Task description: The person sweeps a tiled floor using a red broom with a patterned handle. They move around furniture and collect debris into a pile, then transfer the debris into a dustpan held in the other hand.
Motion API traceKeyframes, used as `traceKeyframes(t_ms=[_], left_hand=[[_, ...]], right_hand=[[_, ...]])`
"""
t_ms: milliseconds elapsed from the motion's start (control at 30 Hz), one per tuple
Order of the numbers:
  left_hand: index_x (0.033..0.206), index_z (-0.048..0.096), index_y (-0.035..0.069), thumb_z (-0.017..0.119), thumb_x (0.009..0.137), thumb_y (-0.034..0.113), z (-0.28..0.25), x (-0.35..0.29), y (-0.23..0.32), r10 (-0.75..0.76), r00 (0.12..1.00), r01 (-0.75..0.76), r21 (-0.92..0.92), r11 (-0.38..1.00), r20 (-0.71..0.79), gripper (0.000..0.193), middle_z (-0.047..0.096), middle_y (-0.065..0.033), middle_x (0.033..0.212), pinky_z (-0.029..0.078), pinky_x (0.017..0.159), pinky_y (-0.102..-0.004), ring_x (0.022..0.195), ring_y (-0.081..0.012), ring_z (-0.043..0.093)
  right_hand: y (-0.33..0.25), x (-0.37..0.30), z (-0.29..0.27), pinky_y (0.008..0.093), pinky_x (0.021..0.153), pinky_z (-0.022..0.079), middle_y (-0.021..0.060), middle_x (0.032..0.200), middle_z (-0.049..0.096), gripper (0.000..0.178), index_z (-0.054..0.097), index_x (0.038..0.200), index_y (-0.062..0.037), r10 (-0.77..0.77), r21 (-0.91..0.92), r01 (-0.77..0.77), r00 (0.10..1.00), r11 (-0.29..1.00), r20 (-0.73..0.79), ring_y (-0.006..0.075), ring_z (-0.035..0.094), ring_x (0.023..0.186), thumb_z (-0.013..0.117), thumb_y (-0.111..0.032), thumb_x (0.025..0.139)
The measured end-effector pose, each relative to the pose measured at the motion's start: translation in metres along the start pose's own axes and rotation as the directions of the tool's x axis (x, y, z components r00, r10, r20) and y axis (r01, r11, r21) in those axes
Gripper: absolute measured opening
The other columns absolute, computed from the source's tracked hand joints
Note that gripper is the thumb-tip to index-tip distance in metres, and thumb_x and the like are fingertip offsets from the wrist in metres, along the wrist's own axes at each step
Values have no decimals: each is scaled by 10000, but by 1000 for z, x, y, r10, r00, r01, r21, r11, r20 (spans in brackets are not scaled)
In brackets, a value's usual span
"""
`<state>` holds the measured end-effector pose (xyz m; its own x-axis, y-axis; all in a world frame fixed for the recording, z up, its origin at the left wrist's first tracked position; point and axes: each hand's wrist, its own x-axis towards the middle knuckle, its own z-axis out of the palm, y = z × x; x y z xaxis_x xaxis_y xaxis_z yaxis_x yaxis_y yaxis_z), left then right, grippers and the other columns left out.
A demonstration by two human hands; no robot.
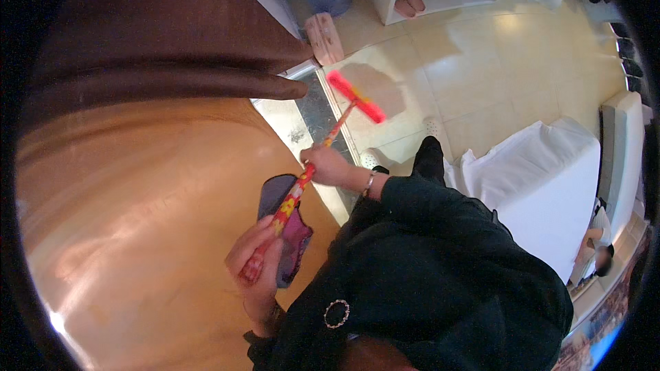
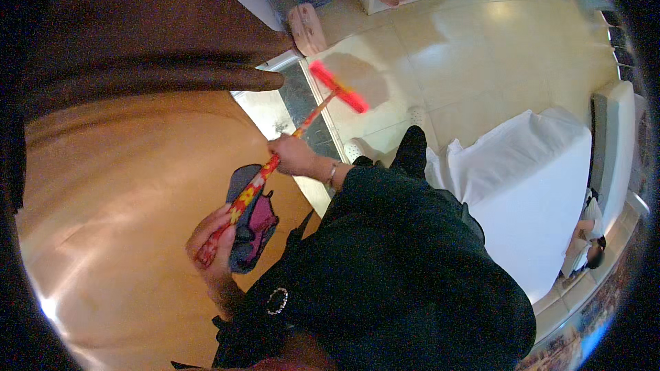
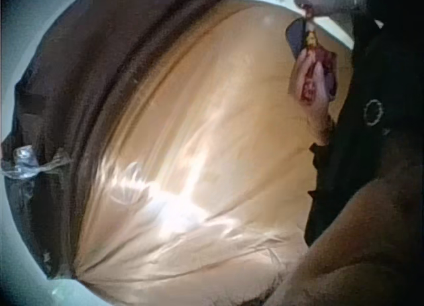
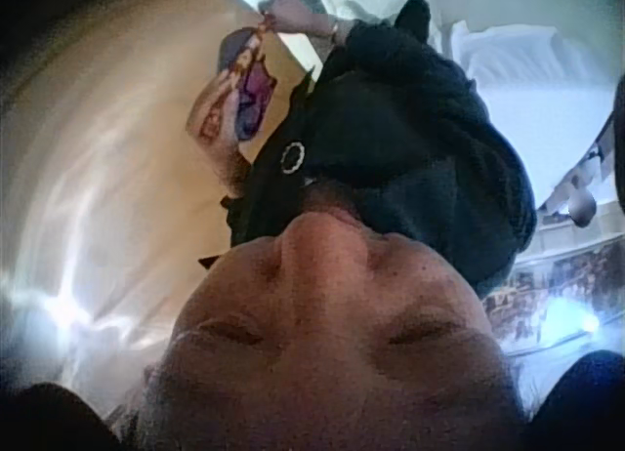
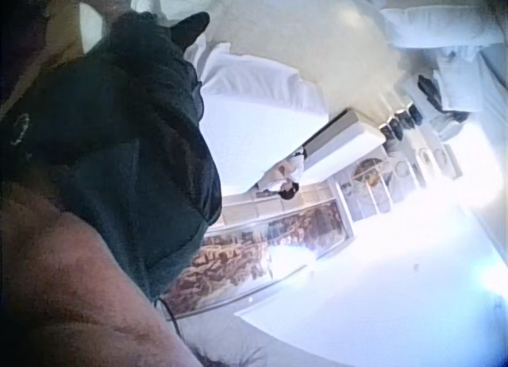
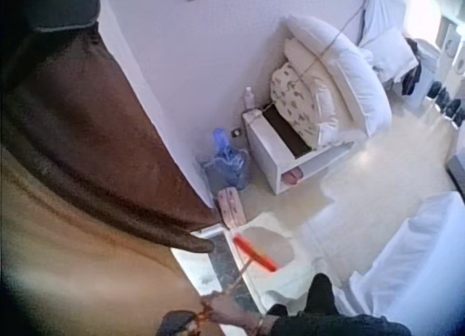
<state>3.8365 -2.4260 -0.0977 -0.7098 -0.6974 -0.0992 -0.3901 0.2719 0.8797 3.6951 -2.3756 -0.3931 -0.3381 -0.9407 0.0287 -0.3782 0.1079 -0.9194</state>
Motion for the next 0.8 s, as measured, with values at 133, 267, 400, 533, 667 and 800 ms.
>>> traceKeyframes(t_ms=[133,267,400,533,667,800], left_hand=[[1092,704,-54,706,885,-30,34,17,-61,-234,971,238,-218,947,45,208,710,-189,1145,511,941,-292,1061,-207,673],[1108,701,-54,717,903,14,42,15,-93,-384,919,395,-202,896,92,217,710,-176,1151,505,951,-276,1069,-184,664],[1106,702,-51,693,912,0,1,-3,-68,-251,968,247,101,964,19,200,714,-170,1130,525,915,-304,1026,-199,675],[1080,701,-50,667,902,-28,-2,-4,-32,-33,998,23,204,979,46,183,716,-186,1088,543,878,-345,980,-252,692],[1048,692,-56,666,874,-31,8,5,12,140,975,-189,315,930,170,177,710,-219,1058,545,871,-374,961,-315,699],[1054,692,-38,672,871,-1,30,1,38,113,952,-193,271,943,283,188,706,-218,1078,542,880,-385,988,-328,692]], right_hand=[[63,-10,-26,495,717,502,159,790,632,186,608,816,-61,133,-258,-120,991,959,34,399,613,804,722,-186,738],[97,-17,2,496,714,490,159,785,625,216,605,803,-60,151,-218,-134,986,967,64,403,609,799,732,-220,733],[62,-6,65,513,734,486,183,817,630,254,595,811,-51,3,117,-5,1000,993,17,414,614,851,745,-235,722],[14,21,66,499,763,516,180,857,637,227,609,895,-60,-29,91,16,990,996,140,405,634,871,716,-176,731],[-18,8,25,495,747,527,183,860,636,211,613,898,-57,40,102,-53,991,993,125,393,643,872,706,-170,746],[-14,-42,-33,492,750,528,180,853,640,204,616,886,-58,184,21,-184,983,983,16,393,641,873,712,-175,750]])
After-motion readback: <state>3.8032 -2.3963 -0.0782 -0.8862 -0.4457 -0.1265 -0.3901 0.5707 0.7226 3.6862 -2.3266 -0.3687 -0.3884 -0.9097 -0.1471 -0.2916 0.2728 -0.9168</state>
